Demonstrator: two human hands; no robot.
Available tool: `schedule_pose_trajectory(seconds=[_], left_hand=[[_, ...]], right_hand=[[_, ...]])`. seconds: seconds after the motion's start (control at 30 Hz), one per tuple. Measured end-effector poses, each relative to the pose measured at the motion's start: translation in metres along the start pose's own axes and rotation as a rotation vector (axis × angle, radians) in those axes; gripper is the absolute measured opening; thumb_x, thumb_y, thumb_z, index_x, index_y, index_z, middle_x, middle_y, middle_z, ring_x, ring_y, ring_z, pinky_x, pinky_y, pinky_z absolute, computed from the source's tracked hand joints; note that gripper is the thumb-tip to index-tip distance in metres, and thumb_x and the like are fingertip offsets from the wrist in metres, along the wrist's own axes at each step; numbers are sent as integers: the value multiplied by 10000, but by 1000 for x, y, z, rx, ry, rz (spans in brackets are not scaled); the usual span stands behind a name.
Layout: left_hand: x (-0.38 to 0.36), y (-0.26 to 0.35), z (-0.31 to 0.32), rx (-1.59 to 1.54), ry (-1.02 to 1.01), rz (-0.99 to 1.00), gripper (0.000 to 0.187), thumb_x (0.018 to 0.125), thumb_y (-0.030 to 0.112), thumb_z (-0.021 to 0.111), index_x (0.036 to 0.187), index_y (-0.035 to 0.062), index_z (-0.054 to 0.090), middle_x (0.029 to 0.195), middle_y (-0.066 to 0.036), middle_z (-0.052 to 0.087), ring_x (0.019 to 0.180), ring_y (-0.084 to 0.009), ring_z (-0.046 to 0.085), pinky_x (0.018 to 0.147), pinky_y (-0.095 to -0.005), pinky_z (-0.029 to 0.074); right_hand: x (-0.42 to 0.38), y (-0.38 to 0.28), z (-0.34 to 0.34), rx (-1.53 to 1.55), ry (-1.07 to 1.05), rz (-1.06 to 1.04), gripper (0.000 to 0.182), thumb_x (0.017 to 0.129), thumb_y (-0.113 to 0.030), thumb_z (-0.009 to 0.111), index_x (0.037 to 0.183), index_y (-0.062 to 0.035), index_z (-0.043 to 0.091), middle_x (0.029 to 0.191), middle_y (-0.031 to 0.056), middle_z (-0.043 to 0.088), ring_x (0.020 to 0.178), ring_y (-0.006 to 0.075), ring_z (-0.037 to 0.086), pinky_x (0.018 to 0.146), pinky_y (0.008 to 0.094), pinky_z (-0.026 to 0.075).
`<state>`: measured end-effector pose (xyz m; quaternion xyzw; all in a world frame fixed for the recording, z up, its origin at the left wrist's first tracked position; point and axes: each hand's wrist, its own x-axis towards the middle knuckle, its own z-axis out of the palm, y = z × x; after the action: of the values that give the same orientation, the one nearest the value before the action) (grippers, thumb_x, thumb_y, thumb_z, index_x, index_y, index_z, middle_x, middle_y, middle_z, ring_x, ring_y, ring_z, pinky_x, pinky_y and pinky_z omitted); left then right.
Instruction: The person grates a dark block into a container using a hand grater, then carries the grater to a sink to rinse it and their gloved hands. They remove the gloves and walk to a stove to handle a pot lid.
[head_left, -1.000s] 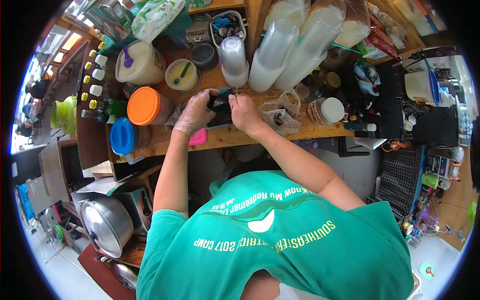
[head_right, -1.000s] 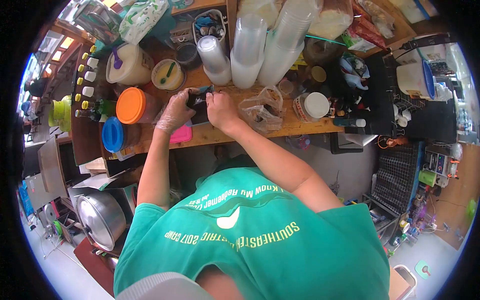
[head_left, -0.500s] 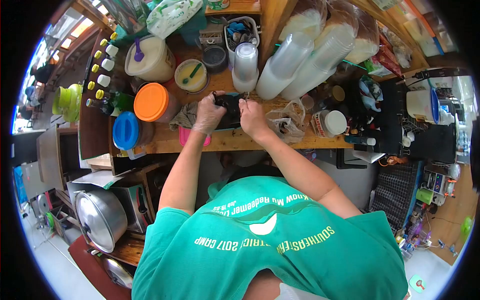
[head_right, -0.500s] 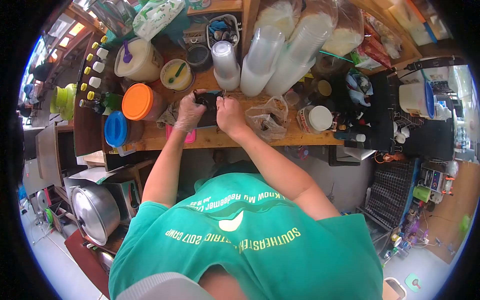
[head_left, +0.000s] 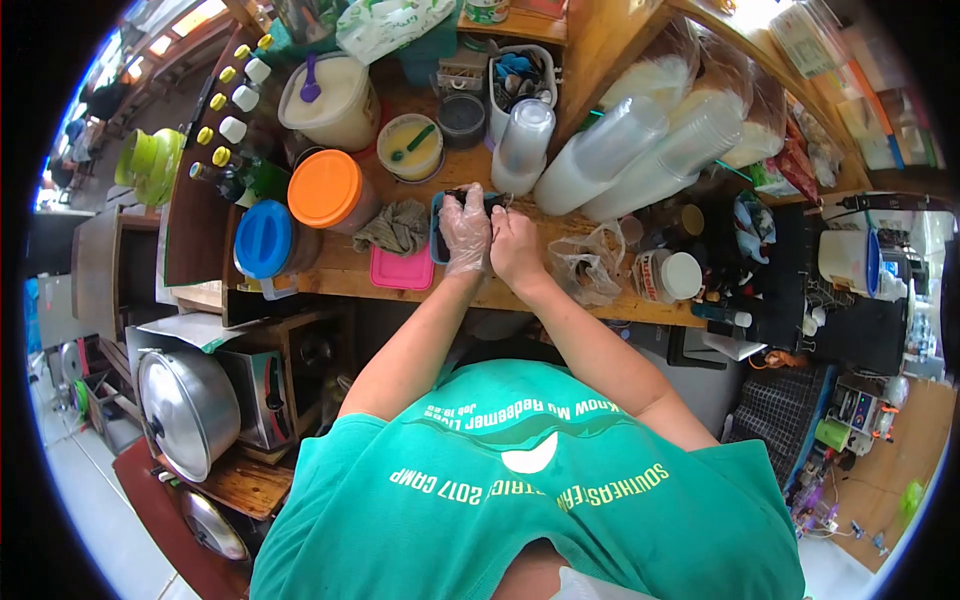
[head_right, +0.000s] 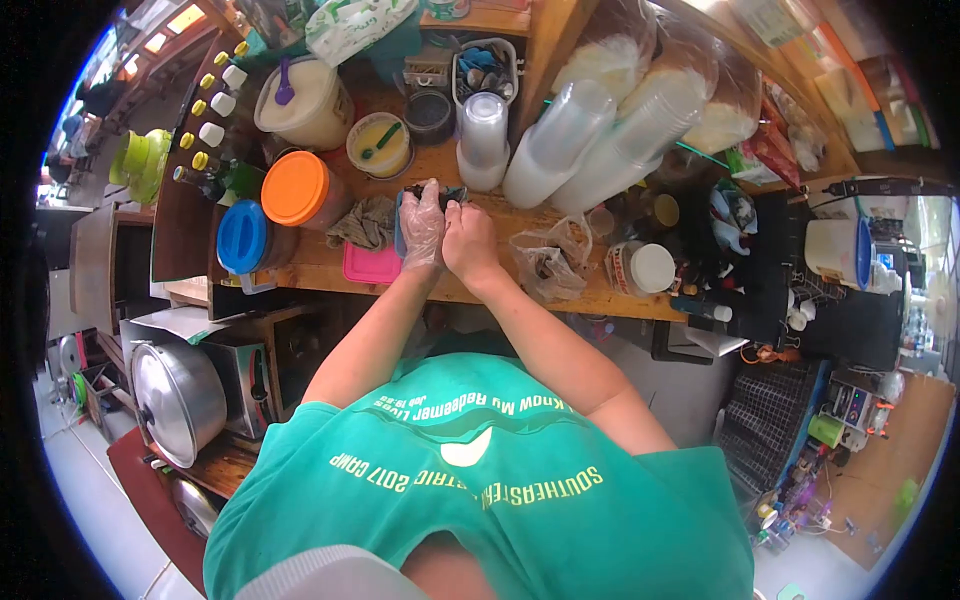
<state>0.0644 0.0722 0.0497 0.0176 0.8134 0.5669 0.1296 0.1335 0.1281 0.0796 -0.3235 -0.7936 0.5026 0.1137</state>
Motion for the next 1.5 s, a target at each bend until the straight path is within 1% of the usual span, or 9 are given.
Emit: schedule_pose_trajectory(seconds=[0.17,0.27,0.33,0.43,0.6,0.9,1.07,1.13,1.5], left_hand=[[-11,9,2,-630,-158,46,222,943,166,530,1073,-7,578,966,-67,637,914,-184,586,853,-328,444],[-13,-2,14,-685,-72,93,221,912,155,558,1030,-30,575,965,-102,642,888,-176,590,828,-316,456],[-7,-19,8,-494,-135,118,266,896,218,589,1009,-22,572,980,-131,640,906,-207,596,804,-350,457],[-3,-35,10,-207,-112,206,328,869,311,615,919,-12,590,831,-147,639,756,-254,599,681,-395,446],[-7,-22,-2,-267,-214,131,347,898,352,597,901,6,623,797,-69,628,714,-171,568,659,-333,454],[-1,-29,3,-199,57,160,196,862,199,686,923,33,601,778,-1,613,665,-101,520,585,-290,442],[-6,-23,-3,-409,-50,96,211,877,214,676,918,21,601,767,-23,612,657,-116,524,602,-295,454],[-2,-24,-1,-428,-80,68,209,887,220,667,914,23,602,763,-30,610,654,-118,523,605,-294,455],[7,-9,-9,-284,3,42,334,876,304,643,850,-29,639,730,-150,636,642,-247,559,638,-379,448]], right_hand=[[-1,3,-1,53,31,-2,425,972,-248,406,784,66,622,829,311,614,805,483,583,723,526,422],[-1,-1,-5,21,29,9,431,975,-246,400,787,74,620,833,317,611,808,483,582,722,526,420],[0,9,-1,32,97,-55,453,985,-293,405,729,50,555,663,264,545,628,430,519,601,478,370],[0,5,-4,32,75,-37,456,983,-300,403,731,46,561,684,272,555,662,449,536,612,489,374],[-1,-5,-7,-2,40,-59,435,978,-262,399,759,61,592,774,287,584,754,457,555,687,499,400],[1,-9,-6,-34,-50,-27,420,977,-226,382,821,76,628,884,289,620,880,463,571,803,512,430],[1,-8,2,-40,-51,3,428,982,-238,374,841,77,627,914,288,620,905,459,566,815,508,428],[2,-2,9,-9,99,-115,462,992,-297,383,742,43,571,701,268,572,701,461,551,645,498,391],[4,-13,9,-65,23,-166,468,1011,-262,340,831,75,609,890,303,600,877,473,541,789,498,406]])
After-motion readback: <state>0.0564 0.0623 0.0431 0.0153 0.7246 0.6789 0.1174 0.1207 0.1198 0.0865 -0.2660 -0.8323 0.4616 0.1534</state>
